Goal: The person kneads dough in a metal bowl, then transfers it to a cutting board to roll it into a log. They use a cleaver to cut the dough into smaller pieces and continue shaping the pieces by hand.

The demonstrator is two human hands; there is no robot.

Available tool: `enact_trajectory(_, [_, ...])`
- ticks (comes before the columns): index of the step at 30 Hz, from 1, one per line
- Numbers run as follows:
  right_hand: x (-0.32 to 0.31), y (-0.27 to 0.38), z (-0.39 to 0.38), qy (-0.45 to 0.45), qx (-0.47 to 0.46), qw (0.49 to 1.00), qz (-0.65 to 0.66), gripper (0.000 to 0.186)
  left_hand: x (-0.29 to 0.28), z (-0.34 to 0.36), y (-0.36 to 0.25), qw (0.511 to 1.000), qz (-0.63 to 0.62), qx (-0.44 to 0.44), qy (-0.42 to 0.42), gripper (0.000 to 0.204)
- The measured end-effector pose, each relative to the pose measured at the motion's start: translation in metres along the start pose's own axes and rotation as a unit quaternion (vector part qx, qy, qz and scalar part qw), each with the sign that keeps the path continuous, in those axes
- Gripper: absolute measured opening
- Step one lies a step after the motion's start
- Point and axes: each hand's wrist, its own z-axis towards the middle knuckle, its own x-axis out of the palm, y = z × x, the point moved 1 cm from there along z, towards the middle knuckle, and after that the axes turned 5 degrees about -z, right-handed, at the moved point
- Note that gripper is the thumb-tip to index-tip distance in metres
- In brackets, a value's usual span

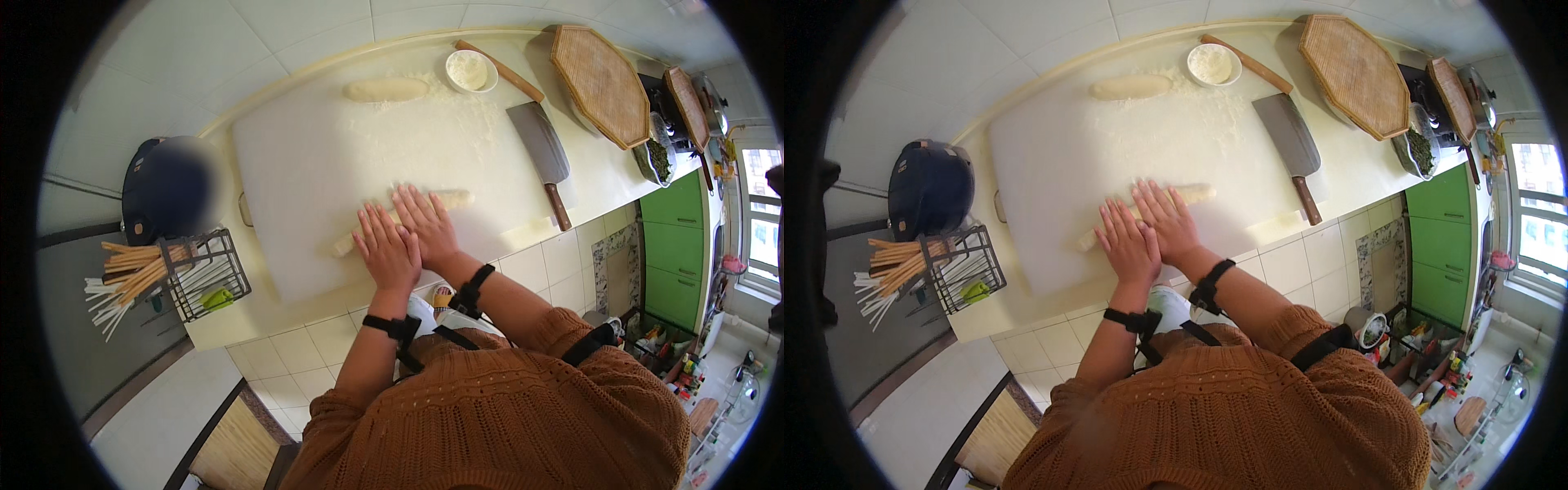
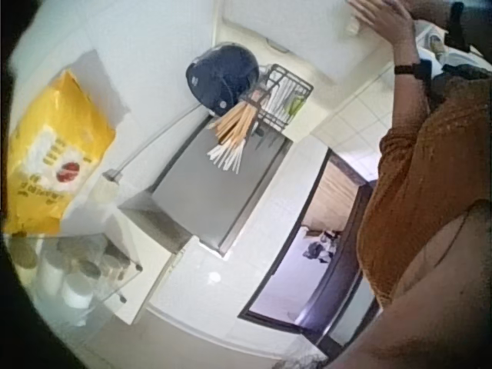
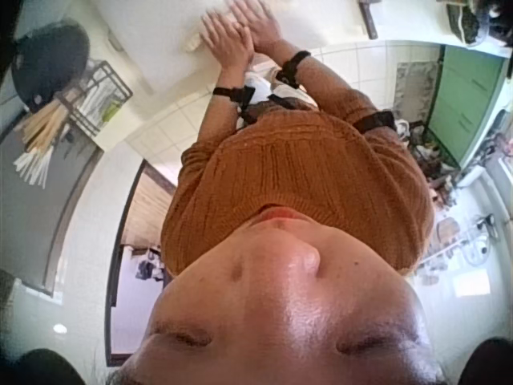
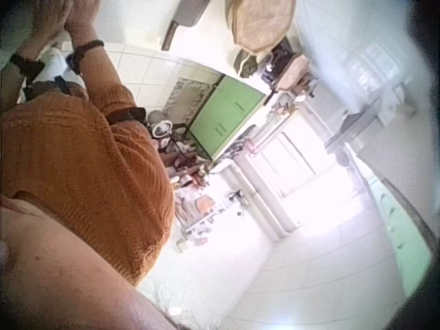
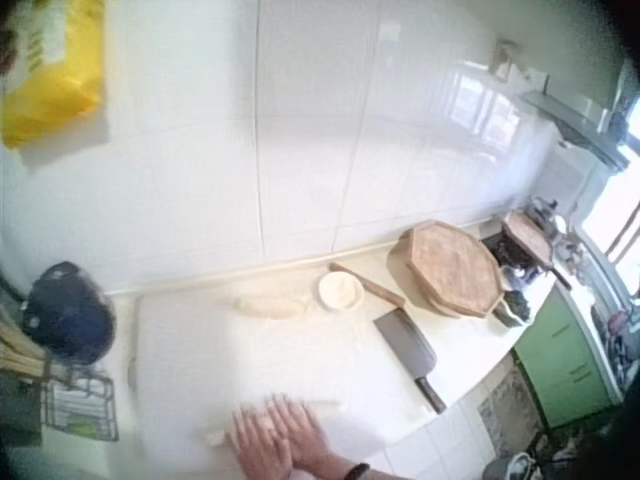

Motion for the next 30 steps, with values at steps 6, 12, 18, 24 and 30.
enact_trajectory(6, [0.02, -0.023, 0.108, 0.03, 0.041, 0.994, -0.101, 0.07, -0.005, 0.115, 0.027, 0.992, 0.117, -0.03, -0.029, 0.079])
enact_trajectory(12, [0.03, -0.04, 0.18, -0.025, 0.069, 0.995, -0.071, 0.075, -0.002, 0.204, 0.06, 0.99, 0.089, -0.016, -0.107, 0.072])
enact_trajectory(18, [-0.006, -0.025, 0.057, 0.045, -0.014, 0.997, -0.064, 0.066, -0.02, 0.075, 0.055, 0.988, 0.084, 0.121, 0.042, 0.06])
enact_trajectory(24, [-0.045, 0.003, -0.053, 0.128, 0.041, 0.991, 0.011, 0.068, -0.046, -0.053, 0.018, 0.991, -0.031, 0.024, 0.13, 0.087])
enact_trajectory(30, [-0.011, -0.025, 0.055, 0.036, 0.04, 0.998, -0.032, 0.072, -0.022, 0.064, 0.053, 0.999, 0.052, -0.002, 0.003, 0.087])
